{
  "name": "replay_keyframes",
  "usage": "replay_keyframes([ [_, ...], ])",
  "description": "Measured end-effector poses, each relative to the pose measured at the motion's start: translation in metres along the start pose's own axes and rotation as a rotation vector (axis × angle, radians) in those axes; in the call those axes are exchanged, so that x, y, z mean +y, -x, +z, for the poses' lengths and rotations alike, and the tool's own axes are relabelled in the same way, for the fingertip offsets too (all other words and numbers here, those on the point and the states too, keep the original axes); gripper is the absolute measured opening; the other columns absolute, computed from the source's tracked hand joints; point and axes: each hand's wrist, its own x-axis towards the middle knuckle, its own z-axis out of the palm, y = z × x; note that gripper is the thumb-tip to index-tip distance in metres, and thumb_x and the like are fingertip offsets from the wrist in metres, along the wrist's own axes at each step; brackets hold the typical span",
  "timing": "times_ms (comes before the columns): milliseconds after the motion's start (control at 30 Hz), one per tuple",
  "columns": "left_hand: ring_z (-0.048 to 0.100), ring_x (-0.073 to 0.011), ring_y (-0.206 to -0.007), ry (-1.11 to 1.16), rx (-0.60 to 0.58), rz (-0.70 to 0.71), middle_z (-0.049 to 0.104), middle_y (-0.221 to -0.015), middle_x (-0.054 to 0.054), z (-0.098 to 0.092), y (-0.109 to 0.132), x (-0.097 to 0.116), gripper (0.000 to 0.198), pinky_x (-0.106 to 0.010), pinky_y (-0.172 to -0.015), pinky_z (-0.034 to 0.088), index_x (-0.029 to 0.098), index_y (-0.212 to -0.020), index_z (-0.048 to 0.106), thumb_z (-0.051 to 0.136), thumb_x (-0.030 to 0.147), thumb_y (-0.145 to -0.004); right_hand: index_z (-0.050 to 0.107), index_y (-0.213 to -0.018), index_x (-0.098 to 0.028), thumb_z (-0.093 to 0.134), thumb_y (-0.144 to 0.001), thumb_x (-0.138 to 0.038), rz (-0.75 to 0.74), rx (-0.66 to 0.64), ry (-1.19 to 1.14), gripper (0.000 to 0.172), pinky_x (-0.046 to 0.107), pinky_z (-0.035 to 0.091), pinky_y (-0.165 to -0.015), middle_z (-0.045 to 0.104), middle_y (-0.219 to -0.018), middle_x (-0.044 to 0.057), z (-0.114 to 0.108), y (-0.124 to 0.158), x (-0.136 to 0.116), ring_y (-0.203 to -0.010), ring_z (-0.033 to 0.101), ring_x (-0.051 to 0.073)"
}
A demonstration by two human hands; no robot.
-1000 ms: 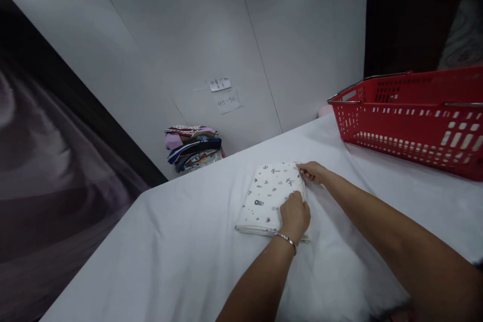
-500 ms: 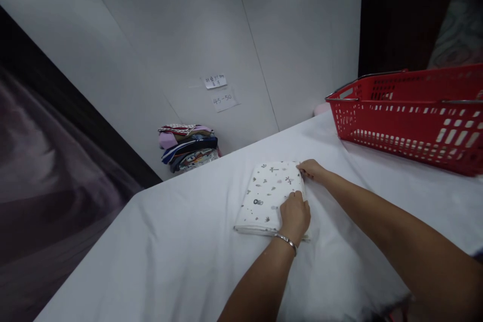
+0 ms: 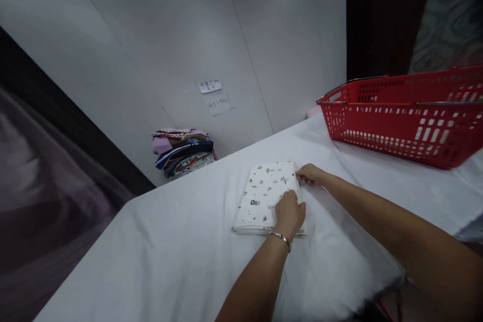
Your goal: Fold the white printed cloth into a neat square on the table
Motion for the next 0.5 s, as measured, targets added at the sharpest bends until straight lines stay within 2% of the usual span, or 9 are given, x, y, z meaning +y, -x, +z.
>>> replay_keyframes([
  [200,0.057,-0.0207,-0.095,0.06,-0.001,-0.005,0.061,-0.102,-0.005,-0.003,0.0,-0.002,0.026,-0.03,-0.077,0.041,0.02,-0.102,0.051,0.051,0.038,-0.084,0.053,-0.053,-0.014,0.051,-0.082,-0.022,-0.006,-0.119,0.029,0.031,0.016,0.021,-0.033,0.046,-0.038,-0.003,0.001,0.015,0.004,-0.031,0.032,0.002],
  [333,0.056,-0.0217,-0.098,0.048,-0.033,-0.009,0.06,-0.106,-0.007,-0.005,0.0,-0.002,0.03,-0.03,-0.08,0.041,0.02,-0.108,0.05,0.05,0.039,-0.084,0.051,-0.051,-0.014,0.049,-0.083,-0.024,0.015,-0.125,0.055,0.034,0.017,0.017,-0.032,0.042,-0.035,-0.004,0.003,0.015,0.001,-0.029,0.028,0.002],
  [500,0.055,-0.0218,-0.099,-0.018,-0.03,0.035,0.057,-0.106,-0.007,-0.003,0.003,-0.001,0.028,-0.03,-0.081,0.041,0.019,-0.105,0.052,0.049,0.037,-0.084,0.047,-0.047,-0.015,0.056,-0.077,-0.024,0.018,-0.079,0.09,0.032,0.018,0.013,-0.032,0.037,-0.032,-0.005,0.006,0.01,-0.001,-0.027,0.025,0.003],
])
